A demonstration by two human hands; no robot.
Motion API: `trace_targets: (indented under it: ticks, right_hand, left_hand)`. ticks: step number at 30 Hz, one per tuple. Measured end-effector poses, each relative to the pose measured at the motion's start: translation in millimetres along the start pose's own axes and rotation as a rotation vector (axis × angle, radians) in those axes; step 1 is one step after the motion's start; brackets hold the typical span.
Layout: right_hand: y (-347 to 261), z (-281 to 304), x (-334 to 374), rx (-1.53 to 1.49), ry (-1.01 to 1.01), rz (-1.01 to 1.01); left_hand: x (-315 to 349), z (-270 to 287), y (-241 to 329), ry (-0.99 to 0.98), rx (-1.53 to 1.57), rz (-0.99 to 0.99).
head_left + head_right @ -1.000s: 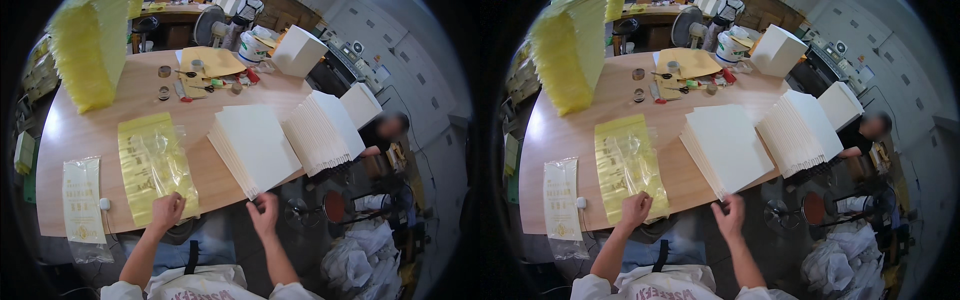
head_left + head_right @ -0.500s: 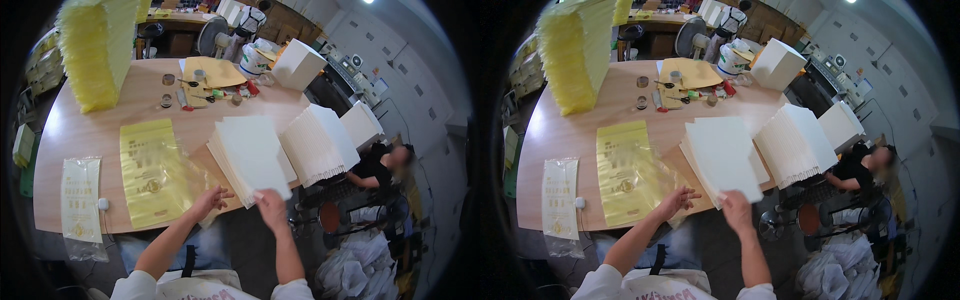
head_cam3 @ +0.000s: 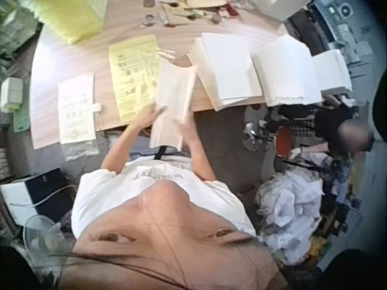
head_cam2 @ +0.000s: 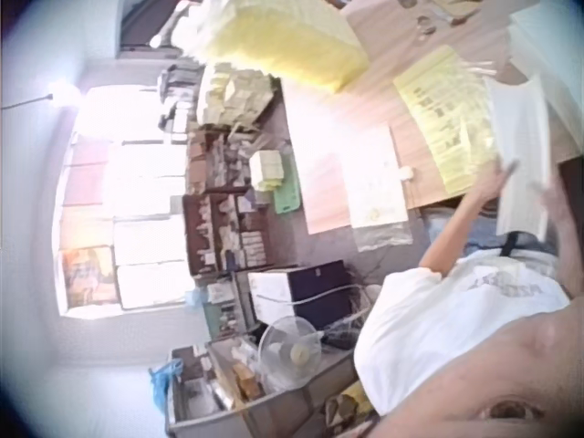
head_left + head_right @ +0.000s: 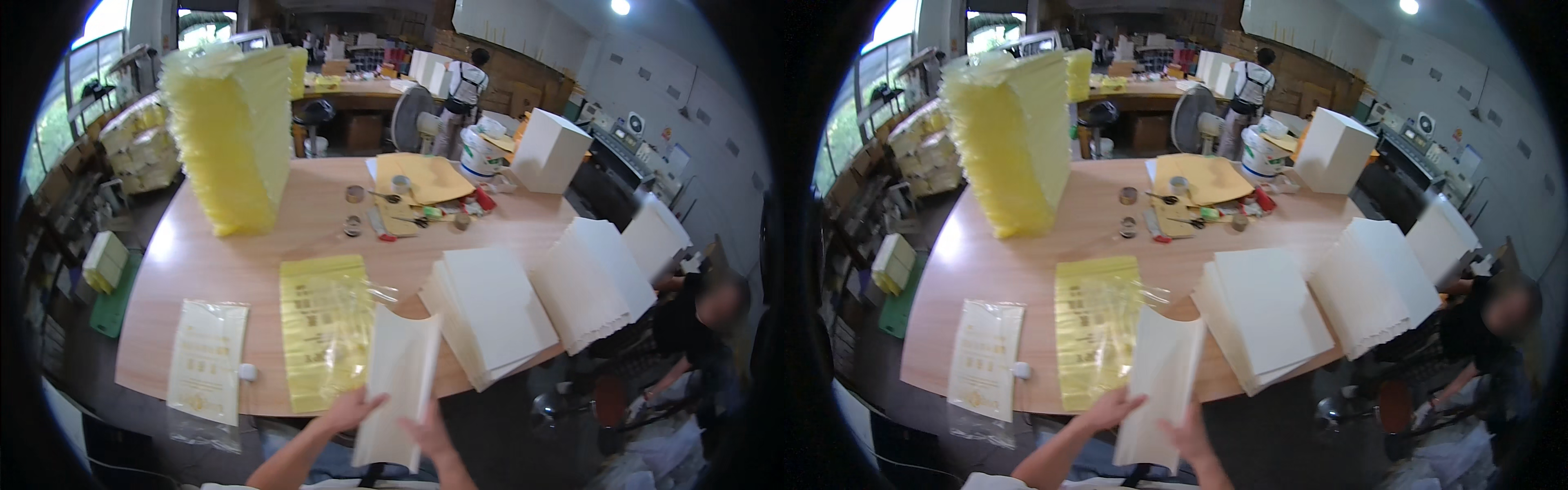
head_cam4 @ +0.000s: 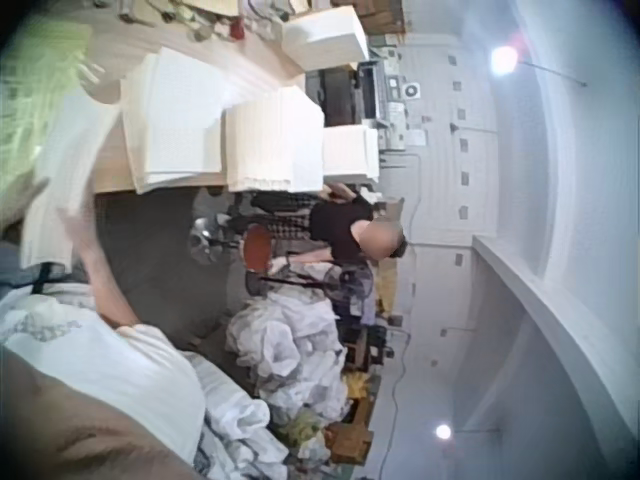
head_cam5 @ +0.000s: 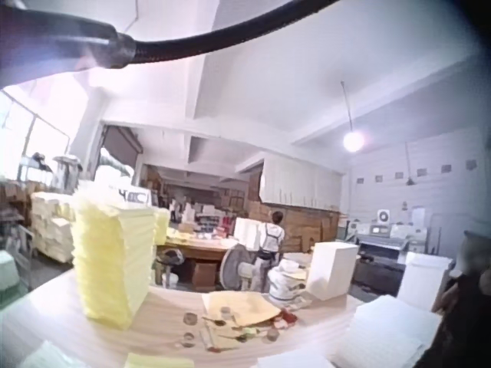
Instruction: The person repeatedly picks up white rectangular sheets and inserts them into yellow plastic bags on a table. They then place the filled bags into a stack of yellow bubble wrap. The process is repeated multiple times throughout the clip.
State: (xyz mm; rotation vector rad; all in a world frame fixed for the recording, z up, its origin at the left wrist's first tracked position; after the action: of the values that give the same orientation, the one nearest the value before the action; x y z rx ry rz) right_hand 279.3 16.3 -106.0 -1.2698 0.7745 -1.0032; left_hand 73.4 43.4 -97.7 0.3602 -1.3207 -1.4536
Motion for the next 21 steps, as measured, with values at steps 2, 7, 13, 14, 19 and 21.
trace_targets:
  ticks: [2, 7, 13, 14, 19, 21]
  right_hand:
    - [-37.5, -70.9, -18.3, 0.721, 0.040, 0.046]
    - [-50.9, -42.1, -25.9, 0.369, -0.049, 0.371]
    - [-26.1, -6.0, -4.6, -0.665, -0.283, -0.314]
    - [-13.8, -2.8, 2.8, -0.692, -0.255, -0.311]
    - [7.4, 56.4, 43.5, -0.761, -0.140, -0.421]
    - [-7.6, 77.8, 60.8, -0.649, -0.364, -0.462]
  left_hand:
    - [12.9, 11.5, 20.1, 0.026, -0.059, 0.044]
    - [27.4, 40.5, -24.1, 0.169, 0.319, -0.049]
    - [31.4, 26.6, 8.6, -0.259, 0.381, -0.087]
    - [29.5, 18.4, 16.4, -0.325, 0.463, -0.085]
    - [1.7, 47.2, 12.6, 0.040, 0.605, -0.272]
    - [-16.2, 78.4, -7.1, 0.135, 0.931, -0.307]
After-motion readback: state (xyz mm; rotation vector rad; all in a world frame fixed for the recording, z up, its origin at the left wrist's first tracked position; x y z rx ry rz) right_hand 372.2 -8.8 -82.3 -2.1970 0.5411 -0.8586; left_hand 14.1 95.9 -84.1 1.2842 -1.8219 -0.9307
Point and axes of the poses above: each hand's wrist, its own x-axis away from the middle knuckle, its own z-axis out of the back of the hand, y = z × x, the point moved 2 cm from there along -x, towards the middle knuckle, and after that the axes turned 13 degrees about -y, right-handed, at the moved point
